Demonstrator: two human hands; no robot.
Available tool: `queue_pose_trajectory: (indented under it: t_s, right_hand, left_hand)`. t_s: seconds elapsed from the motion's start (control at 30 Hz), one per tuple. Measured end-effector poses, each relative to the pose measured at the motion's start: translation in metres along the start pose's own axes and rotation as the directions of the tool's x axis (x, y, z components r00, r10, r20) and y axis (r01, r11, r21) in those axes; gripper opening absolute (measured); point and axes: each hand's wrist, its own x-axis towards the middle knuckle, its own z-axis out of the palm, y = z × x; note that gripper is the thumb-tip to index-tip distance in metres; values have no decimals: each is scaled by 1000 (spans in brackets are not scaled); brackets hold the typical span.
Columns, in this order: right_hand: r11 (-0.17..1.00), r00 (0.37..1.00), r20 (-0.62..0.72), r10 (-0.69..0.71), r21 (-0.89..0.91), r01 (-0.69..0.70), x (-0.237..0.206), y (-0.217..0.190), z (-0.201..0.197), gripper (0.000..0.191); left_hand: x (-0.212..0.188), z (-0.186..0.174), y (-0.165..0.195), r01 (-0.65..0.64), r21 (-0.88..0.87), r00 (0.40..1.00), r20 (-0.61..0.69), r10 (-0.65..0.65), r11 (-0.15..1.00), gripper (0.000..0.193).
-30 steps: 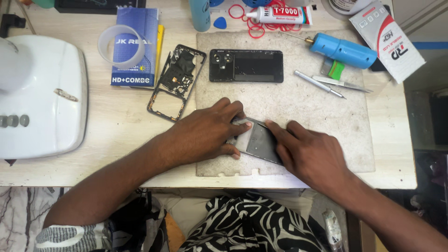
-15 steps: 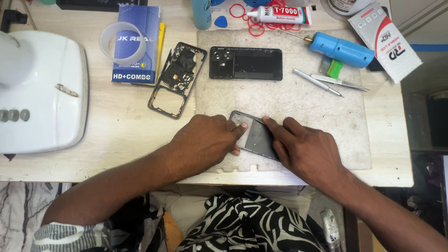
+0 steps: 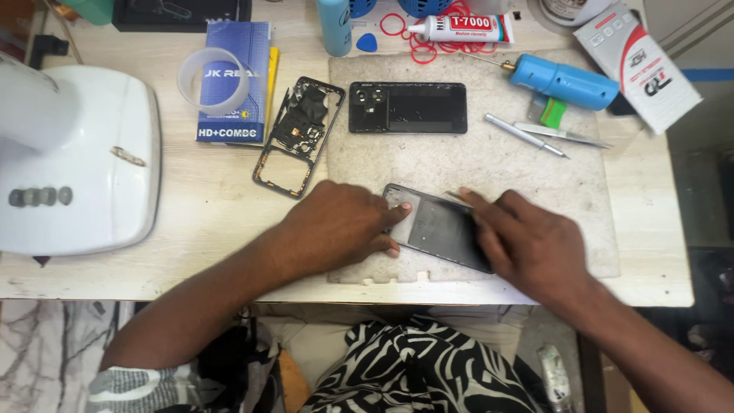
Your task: The person works at a repair bench on a disassembled smartphone, prying and scraping the old adhesive residue from the phone's back frame with a pry tool, then pressing the frame together and applying adhesive tape from a roll onto the phone frame. Other phone parts and repair tools lie on the work mat.
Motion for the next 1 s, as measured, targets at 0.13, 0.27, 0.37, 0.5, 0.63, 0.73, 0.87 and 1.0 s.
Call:
queue_pose_trajectory:
  t_s: [0.13, 0.27, 0.37, 0.5, 0.63, 0.73, 0.87, 1.0]
  right_hand:
    - [980, 981, 31, 191, 47, -193, -2, 9, -2, 39]
    - [982, 974, 152, 170, 53, -180, 3, 7, -5, 70]
    - [980, 945, 260, 197, -15, -200, 6, -1, -9, 94]
    - [980, 898, 393, 200, -64, -190, 13, -7, -15, 93]
    - [980, 991, 67, -113, -156, 122, 16, -6, -32, 83]
    - [964, 989, -3, -147, -223, 142, 22, -5, -49, 85]
    - [965, 971, -157, -183, -217, 147, 24, -9, -71, 83]
    - [991, 984, -158, -86, -119, 68, 21, -14, -79, 89]
  left_hand:
    - [12, 3, -13, -9, -34, 987, -163, 4, 999, 35]
    - [20, 16, -15, -54, -11, 954, -296, 48, 999, 38]
    - [20, 22, -13, -46, -27, 950, -311, 35, 999, 33]
    - [24, 17, -12, 3, -178, 940, -336, -63, 984, 20]
    - [25, 3, -6, 49, -342, 889, -414, -197, 938, 21]
    - [25, -11, 4, 6, -317, 804, -562, -193, 948, 25]
    - [24, -33, 12, 7, -586, 808, -474, -350, 810, 41]
    - [14, -46, 17, -195, -803, 867, -410, -284, 563, 62]
